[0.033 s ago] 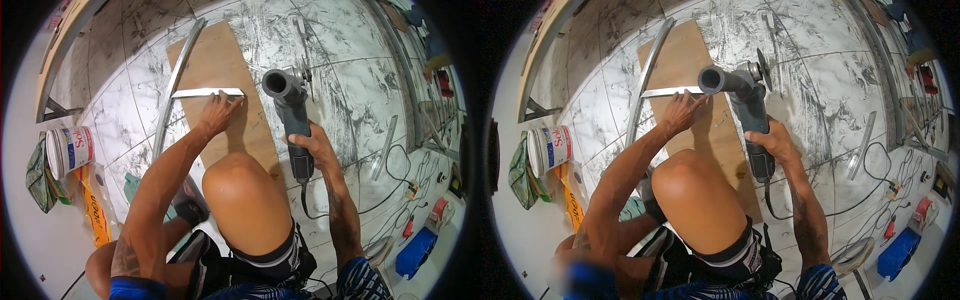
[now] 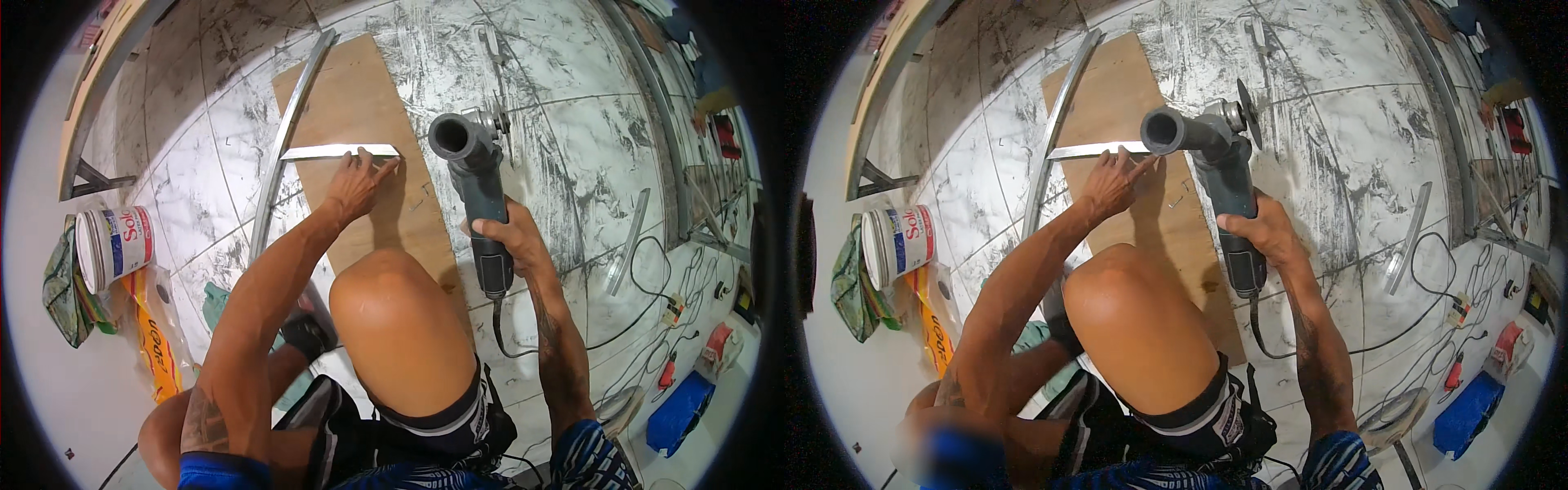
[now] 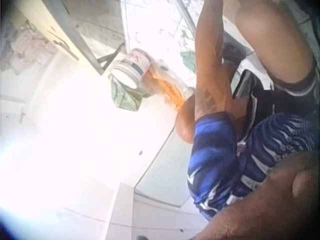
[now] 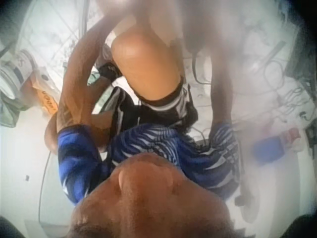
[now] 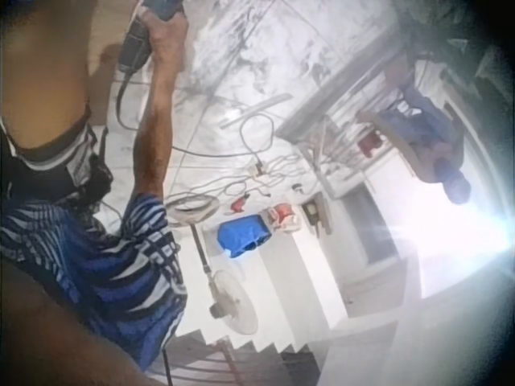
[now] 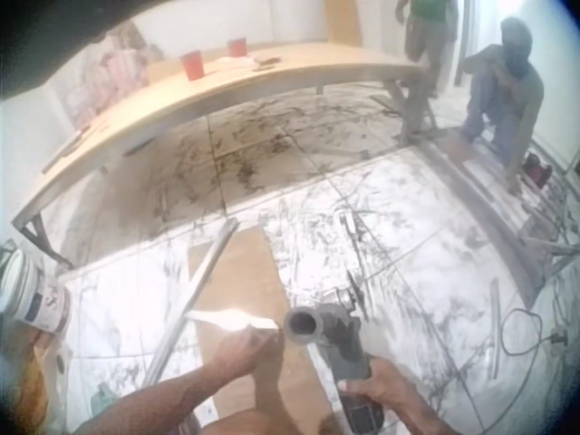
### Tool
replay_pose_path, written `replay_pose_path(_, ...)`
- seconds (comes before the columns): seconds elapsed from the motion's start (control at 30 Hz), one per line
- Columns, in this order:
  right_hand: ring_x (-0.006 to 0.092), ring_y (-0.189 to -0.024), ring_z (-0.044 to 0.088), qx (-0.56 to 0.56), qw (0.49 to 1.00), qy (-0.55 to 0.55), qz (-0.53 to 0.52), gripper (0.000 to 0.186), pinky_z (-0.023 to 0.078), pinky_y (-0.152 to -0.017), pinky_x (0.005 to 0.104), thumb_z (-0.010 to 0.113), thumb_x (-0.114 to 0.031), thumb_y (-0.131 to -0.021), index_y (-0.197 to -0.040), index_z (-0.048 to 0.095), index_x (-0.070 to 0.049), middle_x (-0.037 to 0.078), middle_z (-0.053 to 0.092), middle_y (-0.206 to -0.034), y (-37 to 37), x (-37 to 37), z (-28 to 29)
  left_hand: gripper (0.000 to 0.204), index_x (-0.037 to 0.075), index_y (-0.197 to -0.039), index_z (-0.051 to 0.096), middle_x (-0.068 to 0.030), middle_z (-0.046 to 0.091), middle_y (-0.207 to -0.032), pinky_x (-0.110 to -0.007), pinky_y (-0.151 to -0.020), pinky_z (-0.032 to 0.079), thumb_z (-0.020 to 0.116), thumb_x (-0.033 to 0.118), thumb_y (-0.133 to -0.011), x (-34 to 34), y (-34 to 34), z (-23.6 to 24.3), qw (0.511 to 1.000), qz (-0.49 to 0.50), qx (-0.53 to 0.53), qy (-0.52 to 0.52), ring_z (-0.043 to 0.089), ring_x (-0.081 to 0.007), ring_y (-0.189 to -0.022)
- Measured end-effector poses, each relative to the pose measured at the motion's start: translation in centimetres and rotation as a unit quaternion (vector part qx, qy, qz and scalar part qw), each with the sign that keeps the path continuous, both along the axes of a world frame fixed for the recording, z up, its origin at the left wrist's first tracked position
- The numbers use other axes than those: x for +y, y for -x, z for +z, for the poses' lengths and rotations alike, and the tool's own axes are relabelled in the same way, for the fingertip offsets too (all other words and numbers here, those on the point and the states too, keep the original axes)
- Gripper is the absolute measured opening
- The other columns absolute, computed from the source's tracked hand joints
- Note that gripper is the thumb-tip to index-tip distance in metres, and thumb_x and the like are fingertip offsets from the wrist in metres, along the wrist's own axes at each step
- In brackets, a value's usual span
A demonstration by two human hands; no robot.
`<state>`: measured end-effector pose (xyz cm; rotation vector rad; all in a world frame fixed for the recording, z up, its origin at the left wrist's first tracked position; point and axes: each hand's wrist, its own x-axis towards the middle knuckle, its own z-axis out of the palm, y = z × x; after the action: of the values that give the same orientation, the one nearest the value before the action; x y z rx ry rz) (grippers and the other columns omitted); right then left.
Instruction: The person uses an angle grinder to cut a metal bar placed on a piece of wood on the floor, then handles the cut pieces to check them.
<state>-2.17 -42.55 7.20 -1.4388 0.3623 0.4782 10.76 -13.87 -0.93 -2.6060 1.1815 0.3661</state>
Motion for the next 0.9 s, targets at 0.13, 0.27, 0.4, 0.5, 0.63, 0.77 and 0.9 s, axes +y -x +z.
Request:
replay_pose_path(0.13,0.018,-0.086,0.062,0.013,1.0,0.001,0.006,0.06,0.05,-0.078,0.0324,0.073,-0.031,-0.073,-0.118,0.056,0.005,0.012,0.065,-0.095,-0.5,0.0,0.2,0.07,0.026,-0.154,0.031,-0.0385,0.042,-0.132,-0.047,-0.106,0.035,0.057,0.024,-0.088,0.4,-0.2,-0.2,1.0,-0.015,-0.001,-0.01,0.063,-0.0388,-0.105)
replay_pose_path(0.27,0.0148,-0.085,0.058,0.029,1.0,-0.012,-0.002,0.054,0.048,-0.077,0.03,0.074,-0.03,-0.075,-0.116,0.059,0.002,0.007,0.063,-0.095,-0.8,0.5,0.2,0.074,0.027,-0.155,0.029,-0.0391,0.041,-0.133,-0.047,-0.107,0.033,0.059,0.024,-0.086,0.0,-0.7,0.0,1.0,-0.01,0.021,-0.005,0.061,-0.0399,-0.11)
replay_pose_path(0.4,0.0131,-0.085,0.057,0.028,1.0,-0.012,0.003,0.052,0.047,-0.076,0.0284,0.075,-0.03,-0.076,-0.114,0.061,0.002,0.006,0.062,-0.094,-1.6,1.1,-0.1,0.07,0.028,-0.154,0.03,-0.0386,0.039,-0.137,-0.048,-0.108,0.031,0.054,0.02,-0.089,-0.5,-0.4,0.3,0.998,0.036,0.048,0.005,0.057,-0.0418,-0.115)
replay_pose_path(0.5,0.0138,-0.083,0.058,0.043,0.999,-0.017,-0.003,0.051,0.048,-0.075,0.0286,0.076,-0.03,-0.076,-0.114,0.061,0.001,0.005,0.062,-0.092,-2.4,1.5,0.3,0.071,0.029,-0.154,0.029,-0.0376,0.037,-0.139,-0.049,-0.109,0.031,0.052,0.015,-0.089,-0.7,1.0,-0.9,0.997,0.059,-0.014,0.045,0.054,-0.0439,-0.117)
replay_pose_path(0.63,0.0106,-0.078,0.053,0.029,0.999,-0.012,-0.002,0.051,0.045,-0.07,0.0267,0.074,-0.03,-0.073,-0.111,0.058,0.001,0.001,0.056,-0.089,-3.6,2.6,-0.1,0.061,0.027,-0.151,0.035,-0.039,0.033,-0.143,-0.05,-0.106,0.034,0.047,0.013,-0.093,-0.6,2.6,-2.4,0.989,0.101,-0.042,0.1,0.054,-0.0452,-0.115)
replay_pose_path(0.77,0.0107,-0.077,0.052,0.039,0.999,0.004,0.012,0.052,0.044,-0.07,0.0265,0.074,-0.031,-0.073,-0.11,0.058,0.001,0.001,0.055,-0.089,-4.6,3.0,0.2,0.059,0.026,-0.15,0.036,-0.0387,0.032,-0.145,-0.049,-0.104,0.038,0.047,0.013,-0.093,-0.3,3.4,-3.9,0.981,0.122,-0.072,0.135,0.055,-0.0454,-0.112)
replay_pose_path(0.9,0.0137,-0.081,0.056,0.02,0.999,0.019,0.025,0.047,0.046,-0.075,0.0293,0.075,-0.034,-0.076,-0.107,0.062,-0.001,0.003,0.061,-0.088,-4.9,2.8,0.1,0.059,0.023,-0.149,0.038,-0.0367,0.035,-0.144,-0.049,-0.103,0.039,0.049,0.012,-0.092,-0.8,3.3,-4.8,0.964,0.153,-0.089,0.199,0.057,-0.0426,-0.108)
